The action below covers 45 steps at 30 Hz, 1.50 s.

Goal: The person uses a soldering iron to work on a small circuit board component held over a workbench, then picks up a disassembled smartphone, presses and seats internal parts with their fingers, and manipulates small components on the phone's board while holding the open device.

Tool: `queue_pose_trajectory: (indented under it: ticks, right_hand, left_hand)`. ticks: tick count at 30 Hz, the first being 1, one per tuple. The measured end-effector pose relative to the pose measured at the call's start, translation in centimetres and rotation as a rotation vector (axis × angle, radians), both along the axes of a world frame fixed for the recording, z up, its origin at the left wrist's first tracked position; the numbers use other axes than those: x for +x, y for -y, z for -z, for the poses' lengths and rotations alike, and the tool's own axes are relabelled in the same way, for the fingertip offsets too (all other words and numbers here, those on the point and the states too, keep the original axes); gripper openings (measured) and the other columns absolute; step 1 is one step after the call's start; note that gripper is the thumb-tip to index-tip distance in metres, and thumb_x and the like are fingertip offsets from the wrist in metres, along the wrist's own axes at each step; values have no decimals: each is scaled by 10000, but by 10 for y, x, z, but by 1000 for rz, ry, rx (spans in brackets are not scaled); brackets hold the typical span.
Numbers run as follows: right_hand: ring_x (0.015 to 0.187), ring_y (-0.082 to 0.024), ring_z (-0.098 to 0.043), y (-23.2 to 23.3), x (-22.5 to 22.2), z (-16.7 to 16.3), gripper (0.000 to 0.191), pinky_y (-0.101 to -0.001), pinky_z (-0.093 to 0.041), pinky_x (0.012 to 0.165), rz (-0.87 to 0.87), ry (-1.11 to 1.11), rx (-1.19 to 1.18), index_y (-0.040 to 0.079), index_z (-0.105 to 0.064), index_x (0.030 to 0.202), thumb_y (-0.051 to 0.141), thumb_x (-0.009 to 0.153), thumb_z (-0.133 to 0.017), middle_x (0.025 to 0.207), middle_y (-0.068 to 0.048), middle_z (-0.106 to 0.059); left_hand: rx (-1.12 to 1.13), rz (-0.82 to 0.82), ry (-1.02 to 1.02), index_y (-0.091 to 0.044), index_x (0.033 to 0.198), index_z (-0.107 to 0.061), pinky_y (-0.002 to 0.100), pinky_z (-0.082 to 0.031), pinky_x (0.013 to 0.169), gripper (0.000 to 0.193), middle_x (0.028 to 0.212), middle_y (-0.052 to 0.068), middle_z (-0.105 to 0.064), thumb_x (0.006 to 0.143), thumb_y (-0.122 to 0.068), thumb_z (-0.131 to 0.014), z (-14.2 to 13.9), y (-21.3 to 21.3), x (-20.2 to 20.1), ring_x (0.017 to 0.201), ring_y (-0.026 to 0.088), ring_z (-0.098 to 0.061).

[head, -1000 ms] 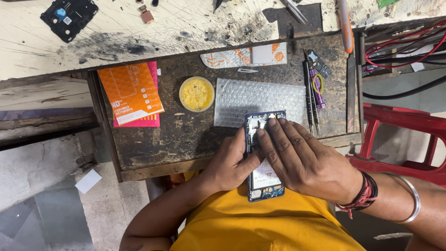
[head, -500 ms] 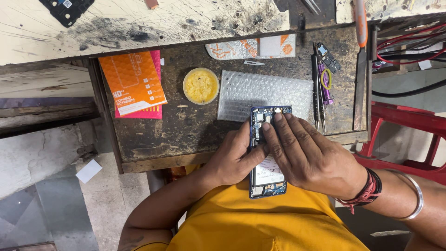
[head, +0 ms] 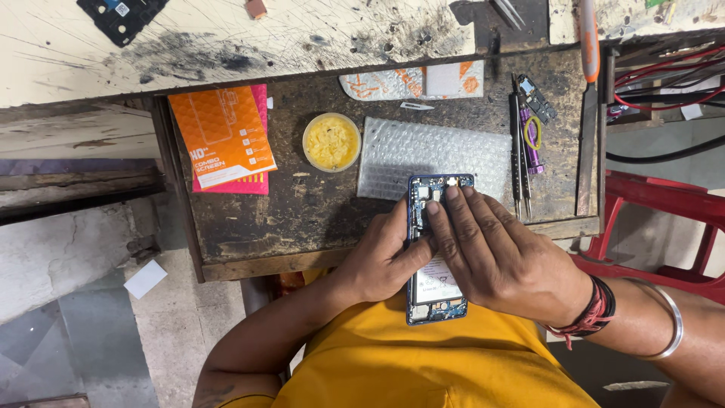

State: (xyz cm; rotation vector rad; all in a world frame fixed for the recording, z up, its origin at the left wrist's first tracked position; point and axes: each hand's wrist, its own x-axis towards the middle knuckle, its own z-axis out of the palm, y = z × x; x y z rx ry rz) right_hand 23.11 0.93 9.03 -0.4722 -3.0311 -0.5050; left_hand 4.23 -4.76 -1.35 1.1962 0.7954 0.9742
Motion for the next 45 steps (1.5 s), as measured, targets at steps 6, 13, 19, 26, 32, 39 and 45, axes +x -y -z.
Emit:
queue_pose_trajectory:
  ticks: [6, 13, 19, 26, 32, 39, 45]
  right_hand:
    - [1055, -346, -736, 0, 0, 2, 472, -403, -585, 938, -9, -16, -9, -110, -658, 1238, 128, 838, -588, 1169, -278, -711]
    - [1089, -352, -712, -1, -3, 5, 494, -413, -565, 960, 25, -76, -45, -114, -637, 1261, 140, 839, -590, 1197, -278, -690]
    - [1125, -364, -689, 0, 1, 7, 535, -426, -547, 979, 81, -137, -145, -109, -618, 1282, 148, 813, -596, 1227, -285, -664]
    - [1123, -358, -686, 0, 1, 9, 535, -427, -545, 977, 93, -171, -158, -94, -622, 1287, 151, 811, -609, 1229, -271, -663]
    - [1108, -350, -694, -2, 0, 6, 554, -425, -546, 977, 128, -214, -207, -66, -634, 1288, 140, 773, -626, 1224, -243, -670]
    - [1124, -347, -692, -2, 1, 2, 576, -416, -549, 983, 179, -215, -263, -40, -645, 1313, 135, 765, -636, 1247, -217, -672]
    - [1133, -323, -692, -4, 2, 3, 569, -400, -554, 967, 208, -207, -282, -4, -655, 1335, 139, 784, -639, 1271, -192, -674]
  left_hand:
    - [4, -24, -36, 13, 1465, -415, 361, -591, 902, 463, 1185, 182, -720, 1044, -106, -566, 6, 3, 1, 1102, 247, -753]
    - [64, -82, 32, 11, 1501, -410, 367, -557, 981, 480, 1281, 186, -688, 1068, -119, -572, 9, 1, 2, 1193, 230, -687]
    - [-26, -49, 37, 4, 1488, -421, 340, -567, 919, 474, 1216, 154, -705, 1078, -180, -571, 9, 0, 4, 1113, 180, -691]
    - [-39, -39, 59, 2, 1475, -430, 330, -573, 879, 438, 1178, 140, -706, 1086, -155, -555, 11, 0, 5, 1066, 158, -690]
    - [-50, -48, 55, 2, 1464, -454, 336, -567, 900, 424, 1176, 130, -715, 1089, -162, -565, 8, -2, 5, 1082, 163, -688]
    - [-25, -80, 25, 1, 1464, -455, 337, -572, 912, 446, 1173, 128, -721, 1064, -135, -598, 5, 0, 6, 1081, 159, -696]
    - [-99, -57, 75, 3, 1484, -430, 325, -577, 883, 458, 1120, 120, -733, 1069, -108, -590, 1, 0, 6, 1039, 148, -701]
